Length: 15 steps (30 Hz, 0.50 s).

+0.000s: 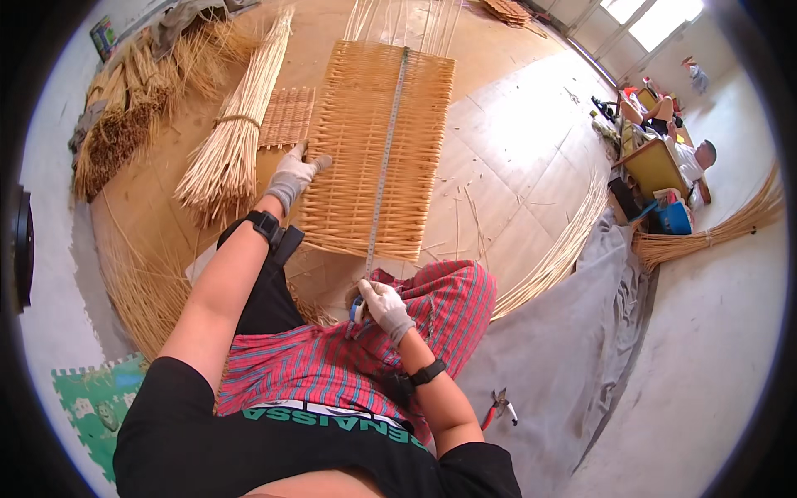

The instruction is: Weaving a large wicker or straw basket, including measuring, spraying with water, and using a drill.

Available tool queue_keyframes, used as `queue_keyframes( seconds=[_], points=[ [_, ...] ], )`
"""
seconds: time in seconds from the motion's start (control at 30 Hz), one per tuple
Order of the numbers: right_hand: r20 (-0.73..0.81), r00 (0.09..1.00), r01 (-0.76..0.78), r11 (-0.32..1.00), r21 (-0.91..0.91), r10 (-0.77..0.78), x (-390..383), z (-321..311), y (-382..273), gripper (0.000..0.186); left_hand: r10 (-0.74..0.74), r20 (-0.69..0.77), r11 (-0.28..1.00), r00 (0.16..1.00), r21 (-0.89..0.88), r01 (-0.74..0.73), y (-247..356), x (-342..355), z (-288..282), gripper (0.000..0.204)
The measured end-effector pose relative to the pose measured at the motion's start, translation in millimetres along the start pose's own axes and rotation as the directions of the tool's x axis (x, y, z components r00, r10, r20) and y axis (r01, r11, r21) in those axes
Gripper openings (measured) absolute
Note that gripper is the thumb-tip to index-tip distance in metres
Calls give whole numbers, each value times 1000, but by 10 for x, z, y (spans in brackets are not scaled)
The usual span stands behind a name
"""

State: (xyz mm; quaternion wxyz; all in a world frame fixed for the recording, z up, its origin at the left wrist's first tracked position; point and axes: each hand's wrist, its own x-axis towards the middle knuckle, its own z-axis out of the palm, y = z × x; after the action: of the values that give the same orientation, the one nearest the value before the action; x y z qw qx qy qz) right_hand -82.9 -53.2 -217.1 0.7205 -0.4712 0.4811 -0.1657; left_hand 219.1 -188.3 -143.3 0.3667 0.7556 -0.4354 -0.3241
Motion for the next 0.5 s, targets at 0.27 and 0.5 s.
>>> queue_keyframes(
  seconds=[0.27, 0.5],
  points=[
    [-106, 994, -39, 963, -266, 11, 214, -186, 300, 42, 38, 27, 980, 999, 193, -42, -102, 162, 83, 107],
    [-157, 988, -57, 918, -392, -5, 278, -175, 362, 44, 7, -32, 990, 999, 139, -3, -51, 88, 91, 109]
  ],
)
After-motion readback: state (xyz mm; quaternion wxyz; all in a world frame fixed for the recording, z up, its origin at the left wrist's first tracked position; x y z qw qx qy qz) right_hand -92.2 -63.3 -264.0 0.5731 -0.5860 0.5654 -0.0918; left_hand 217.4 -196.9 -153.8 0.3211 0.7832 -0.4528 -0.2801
